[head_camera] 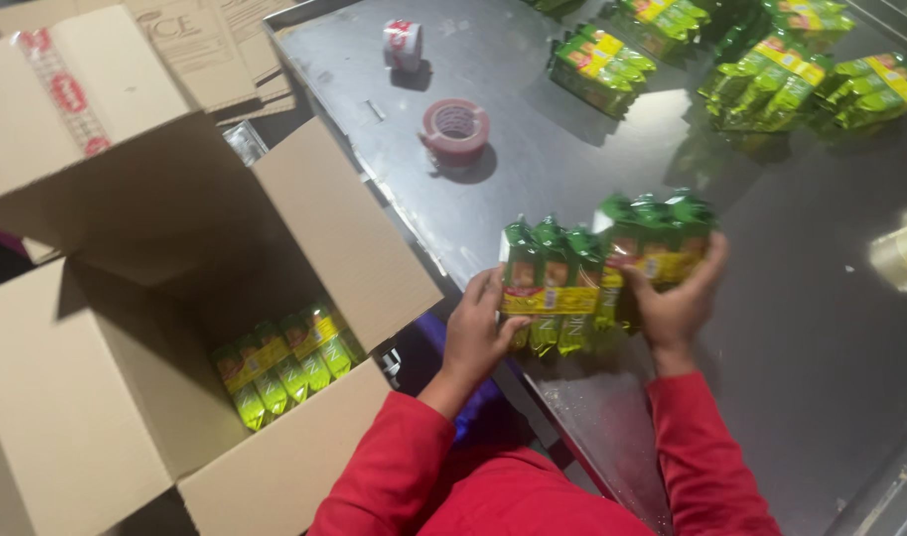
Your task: The person organizes stacks of green and yellow food packages on a metal table, places them in a cardboard box, seals the box with red tape using a tape dispenser, and moves the box aside.
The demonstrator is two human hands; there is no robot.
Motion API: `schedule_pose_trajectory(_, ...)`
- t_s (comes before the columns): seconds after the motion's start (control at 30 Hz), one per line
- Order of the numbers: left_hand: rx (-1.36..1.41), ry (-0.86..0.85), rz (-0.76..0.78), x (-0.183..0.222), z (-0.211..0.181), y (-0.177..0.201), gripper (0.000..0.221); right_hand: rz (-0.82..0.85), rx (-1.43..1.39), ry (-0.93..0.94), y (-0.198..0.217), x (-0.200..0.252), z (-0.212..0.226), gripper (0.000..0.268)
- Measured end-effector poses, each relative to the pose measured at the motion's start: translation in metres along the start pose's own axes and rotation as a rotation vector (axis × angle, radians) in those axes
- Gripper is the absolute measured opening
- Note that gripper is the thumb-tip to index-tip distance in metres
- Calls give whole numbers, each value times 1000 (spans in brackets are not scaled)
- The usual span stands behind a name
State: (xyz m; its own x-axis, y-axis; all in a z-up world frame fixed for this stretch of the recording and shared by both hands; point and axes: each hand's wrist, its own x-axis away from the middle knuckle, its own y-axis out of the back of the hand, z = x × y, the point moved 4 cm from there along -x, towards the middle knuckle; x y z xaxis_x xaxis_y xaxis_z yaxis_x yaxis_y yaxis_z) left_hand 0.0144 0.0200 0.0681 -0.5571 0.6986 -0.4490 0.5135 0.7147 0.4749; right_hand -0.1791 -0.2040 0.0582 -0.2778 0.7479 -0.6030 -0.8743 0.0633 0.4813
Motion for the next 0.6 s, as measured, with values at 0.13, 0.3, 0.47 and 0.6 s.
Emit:
schedule_pose_trajectory(0.13,16,-83,-144,18,-30,58,72,-95,-386,156,24,8,61,123)
schedule_pose_trajectory(0.3,-163,-201,-503,48,-31,169,58,-178,-380,428,-15,5,172,124)
schedule_pose_trajectory(0.47,-230,-381,-692,100,27,270,69,35,-1053,397,-139,40,258,132)
schedule_pose_trajectory(0.6,-548,-55,-751,115,97,331,78,445,-810,259,-253,65,317,115)
